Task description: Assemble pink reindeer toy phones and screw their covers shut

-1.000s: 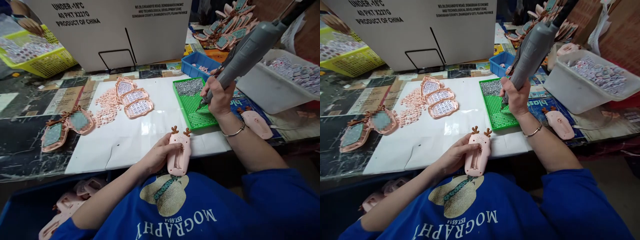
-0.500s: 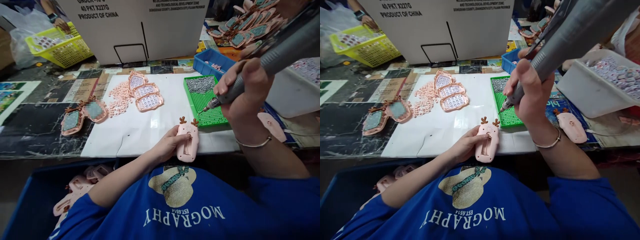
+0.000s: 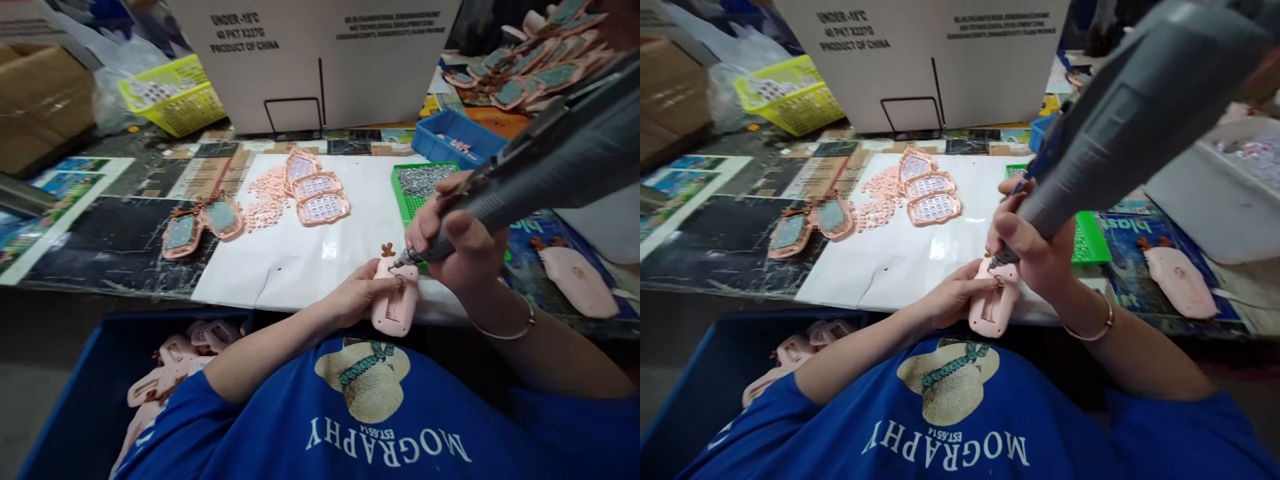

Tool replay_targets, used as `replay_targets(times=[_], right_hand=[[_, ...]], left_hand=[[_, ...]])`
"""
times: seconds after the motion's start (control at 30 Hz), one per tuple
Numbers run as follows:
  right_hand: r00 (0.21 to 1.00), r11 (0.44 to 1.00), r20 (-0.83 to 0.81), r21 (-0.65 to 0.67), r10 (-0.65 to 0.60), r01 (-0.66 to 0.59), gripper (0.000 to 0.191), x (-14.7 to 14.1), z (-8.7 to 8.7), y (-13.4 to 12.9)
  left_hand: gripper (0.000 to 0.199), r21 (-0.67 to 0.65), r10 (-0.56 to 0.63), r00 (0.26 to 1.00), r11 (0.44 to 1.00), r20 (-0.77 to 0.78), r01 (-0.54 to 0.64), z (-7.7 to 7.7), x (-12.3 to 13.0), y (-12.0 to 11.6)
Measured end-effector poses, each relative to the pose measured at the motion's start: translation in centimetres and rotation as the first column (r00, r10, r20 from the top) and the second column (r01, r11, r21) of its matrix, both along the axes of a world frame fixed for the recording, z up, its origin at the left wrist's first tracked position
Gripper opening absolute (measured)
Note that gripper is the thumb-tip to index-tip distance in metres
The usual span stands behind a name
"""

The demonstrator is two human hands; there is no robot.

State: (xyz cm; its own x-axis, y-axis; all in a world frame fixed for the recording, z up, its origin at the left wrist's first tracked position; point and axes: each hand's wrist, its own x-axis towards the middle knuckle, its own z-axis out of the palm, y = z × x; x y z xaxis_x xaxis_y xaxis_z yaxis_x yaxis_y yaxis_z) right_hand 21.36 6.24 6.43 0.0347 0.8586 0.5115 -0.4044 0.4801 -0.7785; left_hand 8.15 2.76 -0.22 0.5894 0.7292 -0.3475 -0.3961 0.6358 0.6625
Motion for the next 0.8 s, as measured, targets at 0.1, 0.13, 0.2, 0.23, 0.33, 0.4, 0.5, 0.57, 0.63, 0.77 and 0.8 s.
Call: replay_targets(times=[0.1, 0.13, 0.2, 0.23, 0.33, 0.4, 0.5, 0.57, 0.63, 0.77, 0.8], right_hand=[[0.999, 1.000, 0.047, 0.023, -0.015, 0.014, 0.029, 0.0, -0.2, 0.2], [0.999, 0.999, 0.049, 0.036, -0.023, 0.021, 0.029, 0.0, -0.2, 0.3], [0.999, 0.998, 0.017, 0.051, -0.044, 0.043, 0.031, -0.1, -0.1, 0.6], [0.999, 0.998, -0.004, 0.044, -0.050, 0.050, 0.033, -0.1, 0.1, 0.7], [0.995, 0.997, -0.069, -0.007, -0.073, 0.073, 0.038, -0.2, 0.6, 0.7], [0.993, 0.996, -0.091, -0.038, -0.081, 0.078, 0.040, -0.2, 1.0, 0.5], [0.994, 0.997, -0.088, -0.030, -0.067, 0.065, 0.039, -0.1, 1.2, 0.3], [0.995, 0.999, -0.086, -0.029, -0.048, 0.046, 0.036, 0.0, 1.1, 0.2], [0.994, 0.999, -0.100, -0.042, -0.037, 0.033, 0.035, 0.0, 1.0, 0.3], [0.993, 0.996, -0.102, -0.072, -0.058, 0.051, 0.040, -0.1, 0.7, 0.3], [0.992, 0.996, -0.102, -0.071, -0.068, 0.061, 0.041, -0.1, 0.6, 0.3]], left_hand=[[0.042, -0.011, -0.022, 0.999, 1.000, 0.029, 0.023, 0.1, 0.0, 0.1], [0.043, -0.016, -0.023, 0.999, 1.000, 0.034, 0.023, 0.1, -0.1, 0.1], [0.043, -0.024, -0.007, 0.999, 1.000, 0.034, 0.008, 0.0, -0.1, 0.1], [0.043, -0.025, 0.005, 0.999, 1.000, 0.038, -0.004, 0.0, -0.2, 0.1], [0.045, -0.027, 0.023, 0.999, 0.999, 0.045, -0.021, 0.0, -0.1, 0.2], [0.048, -0.033, 0.020, 0.999, 0.999, 0.033, -0.019, 0.0, -0.1, 0.3], [0.050, -0.030, 0.017, 1.000, 0.999, 0.014, -0.016, 0.1, -0.1, 0.3], [0.049, -0.015, 0.016, 1.000, 1.000, 0.012, -0.016, 0.2, -0.1, 0.2], [0.049, -0.003, 0.017, 1.000, 1.000, 0.008, -0.016, 0.2, -0.2, 0.1], [0.049, 0.011, 0.019, 1.000, 1.000, -0.003, -0.018, 0.0, -0.2, 0.1], [0.049, 0.011, 0.018, 1.000, 1.000, -0.004, -0.018, 0.0, -0.2, 0.1]])
